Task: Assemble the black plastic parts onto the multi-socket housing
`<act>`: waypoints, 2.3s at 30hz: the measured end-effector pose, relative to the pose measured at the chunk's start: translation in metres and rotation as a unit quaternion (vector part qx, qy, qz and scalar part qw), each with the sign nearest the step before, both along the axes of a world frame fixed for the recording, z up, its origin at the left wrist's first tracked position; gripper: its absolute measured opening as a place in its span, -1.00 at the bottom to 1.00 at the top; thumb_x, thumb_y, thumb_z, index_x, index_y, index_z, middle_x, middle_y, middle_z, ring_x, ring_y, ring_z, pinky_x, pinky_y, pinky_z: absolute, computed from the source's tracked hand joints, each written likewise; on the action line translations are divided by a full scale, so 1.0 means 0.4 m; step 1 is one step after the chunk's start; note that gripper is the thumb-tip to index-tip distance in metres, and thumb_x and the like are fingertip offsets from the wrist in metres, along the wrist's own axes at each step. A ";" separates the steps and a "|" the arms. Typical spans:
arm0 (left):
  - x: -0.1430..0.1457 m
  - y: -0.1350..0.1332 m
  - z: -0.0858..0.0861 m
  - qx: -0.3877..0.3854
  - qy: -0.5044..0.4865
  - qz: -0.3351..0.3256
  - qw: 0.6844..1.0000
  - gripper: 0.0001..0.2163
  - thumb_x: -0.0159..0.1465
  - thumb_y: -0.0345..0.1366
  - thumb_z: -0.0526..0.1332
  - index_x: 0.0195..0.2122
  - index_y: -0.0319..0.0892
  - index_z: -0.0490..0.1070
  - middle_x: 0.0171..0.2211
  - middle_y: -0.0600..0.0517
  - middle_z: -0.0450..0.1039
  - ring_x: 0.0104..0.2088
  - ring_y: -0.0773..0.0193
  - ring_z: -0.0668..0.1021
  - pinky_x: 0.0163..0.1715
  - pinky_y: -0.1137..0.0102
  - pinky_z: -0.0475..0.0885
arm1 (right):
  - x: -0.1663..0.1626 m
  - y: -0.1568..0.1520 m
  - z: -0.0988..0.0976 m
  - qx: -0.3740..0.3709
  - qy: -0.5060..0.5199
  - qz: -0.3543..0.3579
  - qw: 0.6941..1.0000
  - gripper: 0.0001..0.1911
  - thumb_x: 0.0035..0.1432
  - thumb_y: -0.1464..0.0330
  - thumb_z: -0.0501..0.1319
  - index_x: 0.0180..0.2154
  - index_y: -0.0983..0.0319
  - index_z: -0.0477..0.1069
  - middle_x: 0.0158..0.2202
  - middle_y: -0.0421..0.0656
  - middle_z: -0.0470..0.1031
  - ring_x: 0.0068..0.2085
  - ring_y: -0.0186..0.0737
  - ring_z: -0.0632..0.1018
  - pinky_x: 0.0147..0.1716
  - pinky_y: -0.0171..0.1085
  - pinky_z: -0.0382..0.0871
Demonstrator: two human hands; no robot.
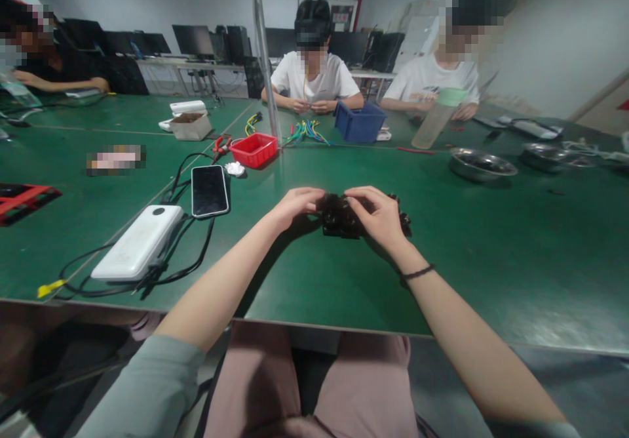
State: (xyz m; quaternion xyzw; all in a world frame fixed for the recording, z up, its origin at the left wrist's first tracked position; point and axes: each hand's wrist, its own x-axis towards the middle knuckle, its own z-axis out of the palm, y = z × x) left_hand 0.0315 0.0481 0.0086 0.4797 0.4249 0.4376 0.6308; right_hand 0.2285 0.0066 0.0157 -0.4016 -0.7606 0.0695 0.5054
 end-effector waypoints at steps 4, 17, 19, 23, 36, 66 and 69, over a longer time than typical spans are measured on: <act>0.000 0.001 -0.001 0.004 0.002 0.000 1.000 -0.83 0.04 -0.30 0.38 -0.35 -0.25 0.57 -0.36 -0.04 0.58 -0.39 0.29 0.59 -0.20 0.36 0.46 | 0.001 0.000 0.000 -0.004 -0.007 -0.005 1.000 -0.89 0.21 0.35 0.20 -0.29 0.15 0.52 -0.26 -0.14 0.61 -0.19 -0.13 0.60 -0.11 -0.07 0.49; -0.001 0.002 -0.004 0.001 0.007 0.005 1.000 -0.77 0.01 -0.26 0.40 -0.33 -0.25 0.56 -0.35 -0.03 0.57 -0.37 0.29 0.59 -0.17 0.37 0.44 | -0.001 -0.003 0.000 -0.002 -0.034 -0.010 0.999 -0.88 0.22 0.36 0.19 -0.28 0.16 0.52 -0.28 -0.14 0.61 -0.23 -0.15 0.60 -0.17 -0.11 0.50; -0.001 0.003 -0.004 0.002 0.007 0.003 1.000 -0.77 0.01 -0.25 0.41 -0.32 -0.25 0.56 -0.34 -0.04 0.57 -0.36 0.28 0.59 -0.17 0.36 0.45 | 0.000 -0.003 0.000 -0.002 -0.037 -0.010 0.999 -0.88 0.22 0.36 0.19 -0.28 0.16 0.52 -0.28 -0.14 0.61 -0.24 -0.15 0.60 -0.18 -0.12 0.50; -0.001 0.005 -0.006 0.005 0.003 0.004 1.000 -0.80 0.02 -0.27 0.39 -0.34 -0.25 0.56 -0.36 -0.04 0.58 -0.38 0.28 0.59 -0.18 0.36 0.45 | 0.000 -0.002 -0.001 -0.001 -0.042 -0.014 0.999 -0.87 0.22 0.35 0.18 -0.27 0.15 0.52 -0.29 -0.15 0.61 -0.25 -0.15 0.60 -0.19 -0.13 0.50; -0.001 0.000 -0.001 0.002 0.008 0.002 1.000 -0.82 0.04 -0.29 0.39 -0.34 -0.26 0.57 -0.36 -0.05 0.58 -0.39 0.29 0.59 -0.18 0.35 0.45 | 0.001 -0.006 0.003 -0.005 -0.035 -0.017 0.999 -0.89 0.20 0.38 0.20 -0.29 0.16 0.52 -0.31 -0.15 0.61 -0.28 -0.16 0.60 -0.23 -0.15 0.49; 0.001 0.004 -0.003 0.001 -0.001 -0.005 1.000 -0.82 0.01 -0.31 0.39 -0.35 -0.26 0.57 -0.38 -0.03 0.58 -0.42 0.29 0.59 -0.20 0.35 0.44 | -0.003 -0.001 -0.008 -0.008 -0.036 -0.011 0.999 -0.88 0.21 0.40 0.20 -0.25 0.18 0.52 -0.29 -0.15 0.61 -0.28 -0.18 0.60 -0.22 -0.18 0.51; 0.001 0.006 -0.004 0.002 -0.004 -0.004 1.000 -0.82 0.01 -0.31 0.39 -0.35 -0.26 0.57 -0.39 -0.03 0.58 -0.42 0.29 0.59 -0.19 0.35 0.45 | -0.003 -0.002 -0.008 -0.010 -0.038 -0.007 0.999 -0.87 0.20 0.41 0.19 -0.24 0.18 0.52 -0.29 -0.15 0.61 -0.27 -0.19 0.60 -0.21 -0.18 0.51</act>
